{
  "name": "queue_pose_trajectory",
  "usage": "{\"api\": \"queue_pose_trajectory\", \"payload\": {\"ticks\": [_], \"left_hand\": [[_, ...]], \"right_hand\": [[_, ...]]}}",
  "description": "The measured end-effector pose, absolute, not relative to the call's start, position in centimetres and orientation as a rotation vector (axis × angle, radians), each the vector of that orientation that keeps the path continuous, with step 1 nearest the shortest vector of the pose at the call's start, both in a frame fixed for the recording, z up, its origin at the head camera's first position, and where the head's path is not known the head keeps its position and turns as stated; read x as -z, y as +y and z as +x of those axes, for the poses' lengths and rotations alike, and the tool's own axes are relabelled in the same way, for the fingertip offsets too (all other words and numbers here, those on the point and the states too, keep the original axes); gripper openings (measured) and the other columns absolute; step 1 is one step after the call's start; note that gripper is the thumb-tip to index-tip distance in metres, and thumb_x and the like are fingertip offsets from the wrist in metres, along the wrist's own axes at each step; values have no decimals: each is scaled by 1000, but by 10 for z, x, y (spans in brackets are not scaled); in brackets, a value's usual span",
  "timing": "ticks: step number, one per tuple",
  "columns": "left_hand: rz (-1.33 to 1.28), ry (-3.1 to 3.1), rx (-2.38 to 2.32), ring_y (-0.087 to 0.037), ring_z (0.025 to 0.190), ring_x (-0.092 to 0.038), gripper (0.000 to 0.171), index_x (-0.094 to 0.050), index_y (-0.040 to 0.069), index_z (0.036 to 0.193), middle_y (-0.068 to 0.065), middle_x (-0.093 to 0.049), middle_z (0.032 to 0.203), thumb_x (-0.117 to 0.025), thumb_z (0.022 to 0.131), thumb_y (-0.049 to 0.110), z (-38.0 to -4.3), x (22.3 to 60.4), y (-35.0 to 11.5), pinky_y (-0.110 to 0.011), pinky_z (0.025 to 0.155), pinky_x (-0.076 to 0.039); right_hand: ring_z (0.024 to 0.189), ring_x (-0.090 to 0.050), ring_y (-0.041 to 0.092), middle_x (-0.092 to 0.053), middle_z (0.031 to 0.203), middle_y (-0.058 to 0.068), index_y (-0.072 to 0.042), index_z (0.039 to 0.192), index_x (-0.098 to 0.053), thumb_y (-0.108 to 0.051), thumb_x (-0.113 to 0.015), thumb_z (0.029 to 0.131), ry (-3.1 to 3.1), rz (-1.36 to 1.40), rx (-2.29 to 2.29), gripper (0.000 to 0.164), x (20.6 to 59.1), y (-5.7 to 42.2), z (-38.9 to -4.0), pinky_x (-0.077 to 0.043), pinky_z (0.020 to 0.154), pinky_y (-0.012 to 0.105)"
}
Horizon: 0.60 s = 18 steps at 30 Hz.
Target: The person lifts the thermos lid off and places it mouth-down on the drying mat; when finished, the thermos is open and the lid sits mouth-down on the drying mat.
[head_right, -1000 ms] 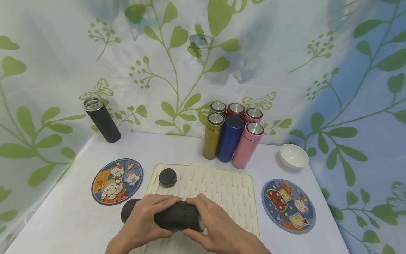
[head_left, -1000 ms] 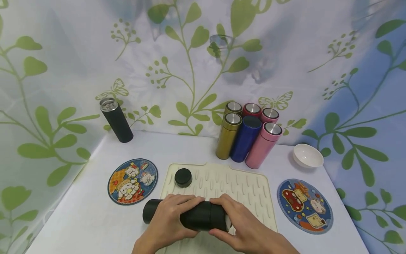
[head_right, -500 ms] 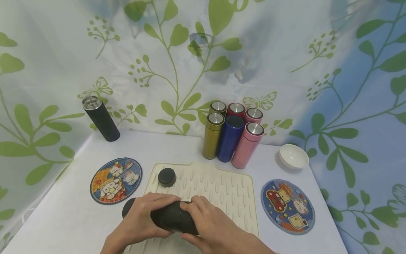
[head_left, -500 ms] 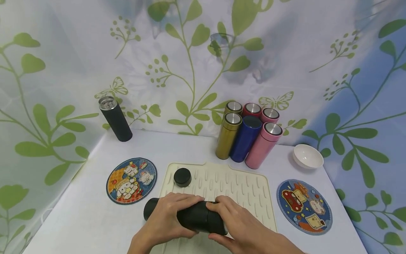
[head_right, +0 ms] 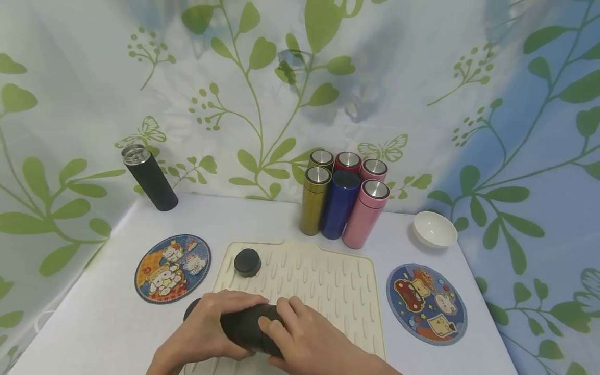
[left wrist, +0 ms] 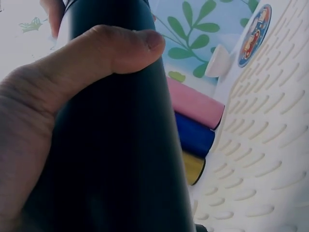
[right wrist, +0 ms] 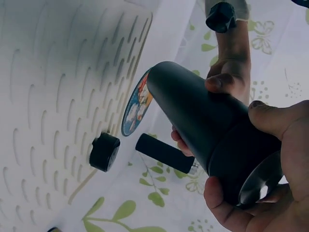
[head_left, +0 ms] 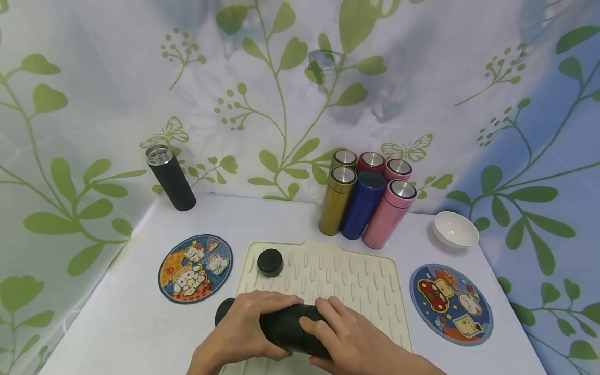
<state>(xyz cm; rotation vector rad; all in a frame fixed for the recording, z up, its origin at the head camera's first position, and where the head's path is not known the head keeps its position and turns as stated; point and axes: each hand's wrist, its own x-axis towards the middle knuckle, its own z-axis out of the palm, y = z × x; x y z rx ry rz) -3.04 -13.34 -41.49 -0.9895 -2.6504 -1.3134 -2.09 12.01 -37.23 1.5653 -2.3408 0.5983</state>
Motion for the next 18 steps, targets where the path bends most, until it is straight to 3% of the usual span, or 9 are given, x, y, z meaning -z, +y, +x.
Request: {"api": "queue_pose_trajectory", "payload": {"ticks": [7,18], "left_hand": [[-1049,-2666,1469,-3,103,-63,80,-64,38,131,21,-66,118,-98,59,30,-30,413,-134,-28,82,-53],[-1101,-2644,1692,-5,97,-65,73,-66,33,131,17,-69,116,-96,65,29,-31,414,-136,-27,81,-54]], "right_hand": [[89,-51,13,-53,110,5,-16,128,-53,-39,-66,96,-2345,1599,-552,41,369,120,-11,-49,77,17],[92,-55,20,-56,118,11,-19,127,-55,-44,-60,98,-2224,1672,-373,39,364,119,-7,-54,74,24]]}}
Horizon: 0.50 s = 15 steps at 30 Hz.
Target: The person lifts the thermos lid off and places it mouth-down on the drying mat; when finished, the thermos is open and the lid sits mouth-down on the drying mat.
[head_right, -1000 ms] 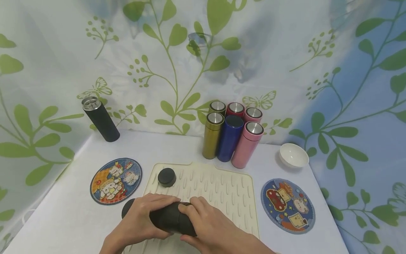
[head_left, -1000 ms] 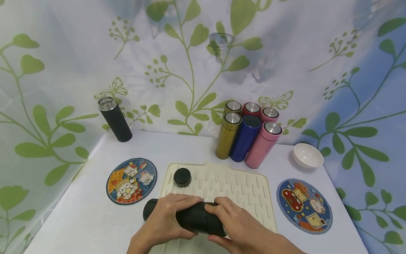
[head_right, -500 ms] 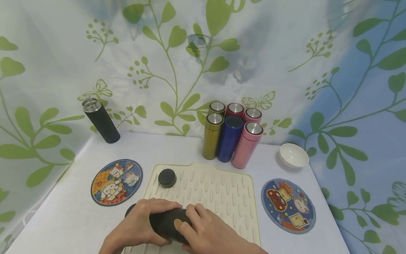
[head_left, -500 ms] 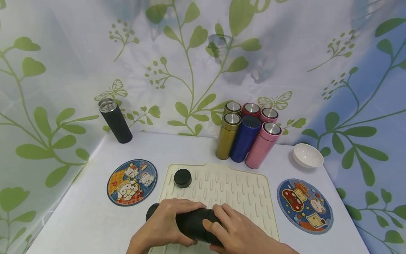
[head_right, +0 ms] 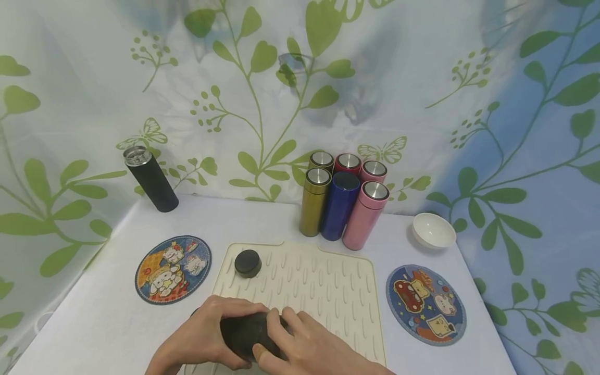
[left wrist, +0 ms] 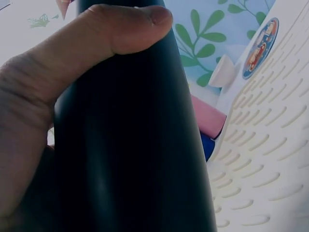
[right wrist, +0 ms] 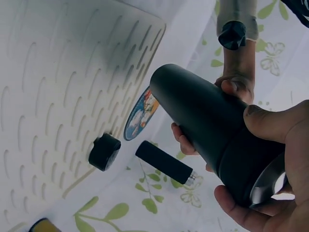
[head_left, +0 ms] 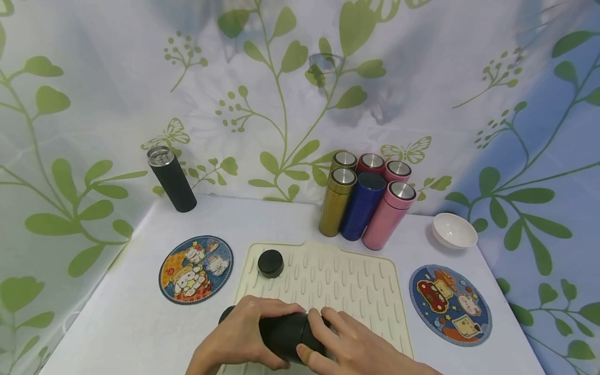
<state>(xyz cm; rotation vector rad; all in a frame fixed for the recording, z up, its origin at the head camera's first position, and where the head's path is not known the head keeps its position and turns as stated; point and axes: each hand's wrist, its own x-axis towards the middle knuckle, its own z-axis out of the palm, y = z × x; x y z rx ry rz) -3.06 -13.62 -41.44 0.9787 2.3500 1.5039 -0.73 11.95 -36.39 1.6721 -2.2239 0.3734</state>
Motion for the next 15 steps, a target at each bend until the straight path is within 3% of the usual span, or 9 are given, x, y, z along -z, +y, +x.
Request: {"api": "queue_pose_trajectory", "payload": {"ticks": [8,15], "left_hand": [[1043,2191,-1633,-10,98,-67,73,-65,26,134,11,-70,119,-95,67,26,-31,413,-135,-29,78,-55],[982,2068,-1649,-13,97,-67,70,-65,26,134,8,-70,118,-93,70,26,-29,416,-135,-30,80,-56]], "right_hand": [[102,-57,24,-56,130,13,-22,135,-46,-44,-65,95,-2231,1689,-399,49,356,122,-4,-56,84,32],[102,-57,16,-53,123,5,-12,145,-46,-43,-60,99,-2367,1597,-511,57,357,122,3,-53,83,21]]}}
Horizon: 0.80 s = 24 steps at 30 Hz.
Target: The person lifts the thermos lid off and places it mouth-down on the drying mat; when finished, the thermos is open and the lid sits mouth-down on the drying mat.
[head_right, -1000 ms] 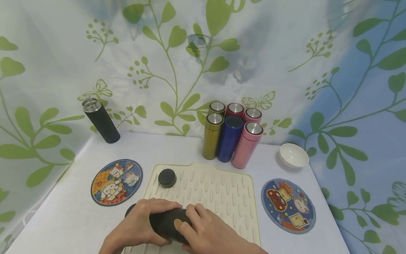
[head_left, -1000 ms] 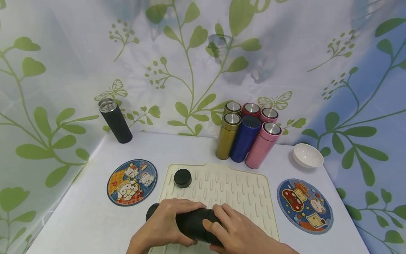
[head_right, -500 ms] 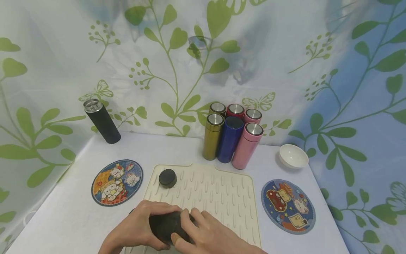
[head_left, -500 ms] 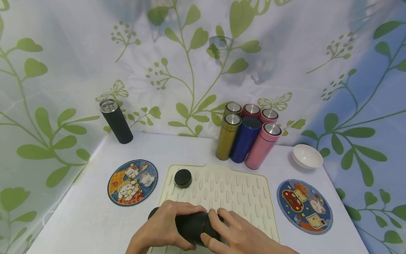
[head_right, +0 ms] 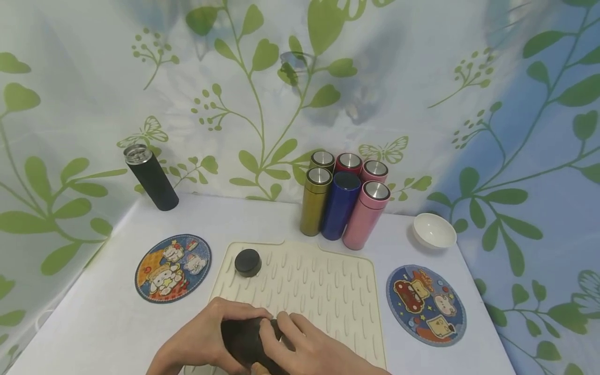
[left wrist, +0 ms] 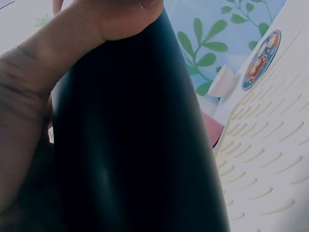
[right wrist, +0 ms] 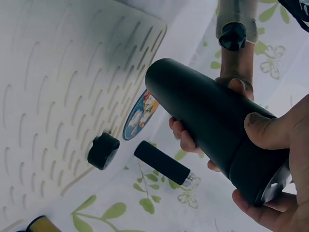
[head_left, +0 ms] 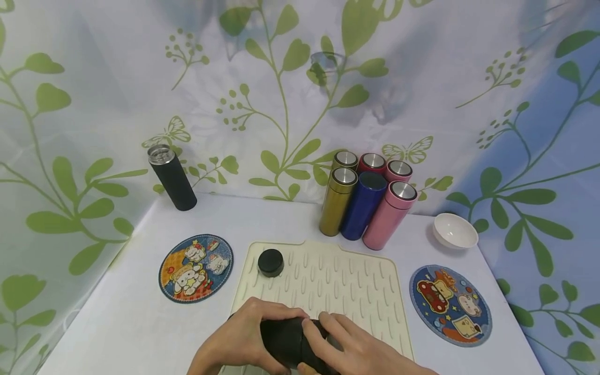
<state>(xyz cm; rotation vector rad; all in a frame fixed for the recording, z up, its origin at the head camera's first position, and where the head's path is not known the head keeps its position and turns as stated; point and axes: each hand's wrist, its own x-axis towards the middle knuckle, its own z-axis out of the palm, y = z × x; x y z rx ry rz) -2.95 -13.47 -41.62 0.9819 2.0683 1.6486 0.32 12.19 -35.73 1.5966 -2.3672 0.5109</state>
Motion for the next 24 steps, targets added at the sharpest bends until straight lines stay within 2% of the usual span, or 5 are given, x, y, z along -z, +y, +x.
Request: {"api": "queue_pose_trajectory", "payload": {"ticks": [8,12,16,21,24], "left_hand": [[915,2164,-1676,-13,99,-66,70,-64,30,134,9,-69,120,-93,70,26,-24,421,-133,-29,81,-54],[1009,2423,-1694,-12,102,-65,73,-62,27,136,9,-68,122,-93,70,29,-18,428,-123,-31,83,-54],[1074,2775,-1622,-11,108,-64,78,-61,25,137,10,-66,125,-95,66,32,-15,433,-112,-33,85,-55],[1019,3054,-1458,-6,107,-61,85,-60,32,137,16,-63,125,-97,60,36,-14,433,-108,-33,83,-53],[1074,3102,-1413,-7,105,-62,86,-62,30,135,15,-65,122,-99,57,35,-15,432,-110,-34,82,-53]], "right_hand": [[113,-55,19,-53,134,8,-11,136,-57,-42,-62,98,-2139,1715,-596,49,357,127,-16,-51,92,28],[97,-60,5,-57,123,0,-9,139,-53,-45,-70,93,-2351,1485,-842,60,359,133,-20,-53,80,18],[75,-59,-1,-64,104,-7,-15,128,-58,-46,-70,92,-2682,1131,-1016,49,357,133,-21,-53,63,19],[63,-53,4,-57,77,-13,-18,112,-61,-56,-64,92,-3051,768,-1180,44,348,129,-25,-48,53,24],[64,-55,4,-58,78,-12,-16,112,-62,-53,-68,91,-3050,775,-1261,43,348,128,-24,-49,53,25]]}}
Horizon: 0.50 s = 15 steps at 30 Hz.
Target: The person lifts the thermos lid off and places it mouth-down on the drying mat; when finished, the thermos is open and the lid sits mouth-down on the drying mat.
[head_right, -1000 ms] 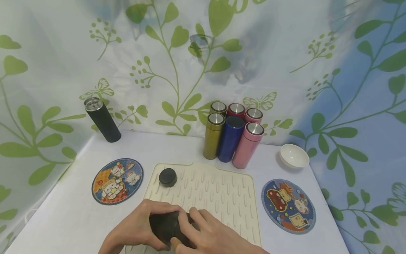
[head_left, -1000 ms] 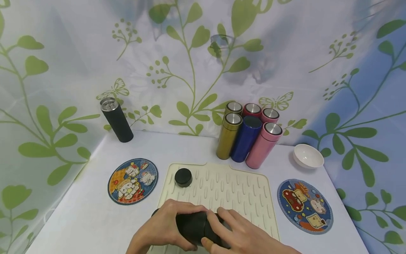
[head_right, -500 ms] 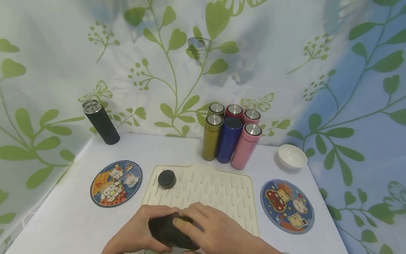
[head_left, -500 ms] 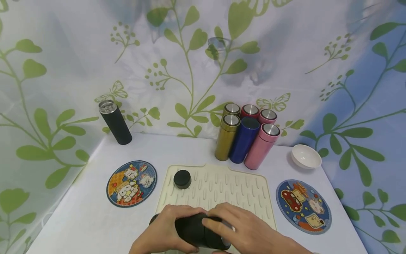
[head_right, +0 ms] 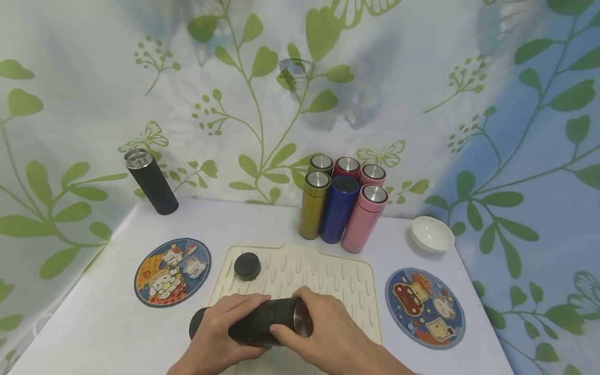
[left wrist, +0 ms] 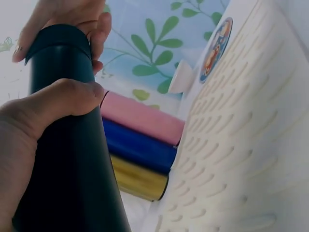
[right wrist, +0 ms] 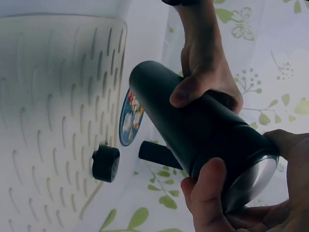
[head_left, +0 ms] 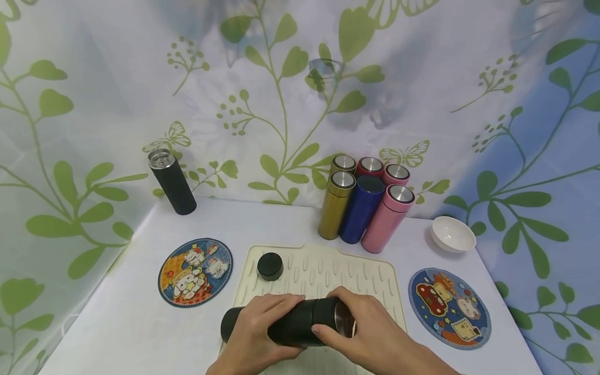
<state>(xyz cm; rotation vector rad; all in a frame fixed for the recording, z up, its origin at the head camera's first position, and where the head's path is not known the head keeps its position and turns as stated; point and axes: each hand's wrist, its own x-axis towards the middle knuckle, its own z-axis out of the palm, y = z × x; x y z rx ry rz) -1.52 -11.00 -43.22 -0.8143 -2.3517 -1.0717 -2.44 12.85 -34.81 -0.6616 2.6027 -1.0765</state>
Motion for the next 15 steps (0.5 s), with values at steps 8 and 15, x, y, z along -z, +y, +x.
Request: {"api": "queue_pose_trajectory", "payload": {"ticks": [8,15], "left_hand": [[-856,-2376,1131,-5,109,-61,85,-62,30,135,16,-64,125,-98,59,34,-17,431,-120,-31,86,-52],[-871,-2398,1320,-10,105,-65,81,-63,28,135,14,-67,122,-97,62,33,-16,437,-124,-33,83,-55]], "right_hand": [[76,-57,1,-60,102,-8,-16,128,-57,-47,-72,90,2703,-1136,1087,51,358,129,-20,-53,61,22],[114,-50,14,-49,131,1,-22,144,-50,-38,-73,91,2773,-1674,795,60,358,133,-22,-53,88,38]]}}
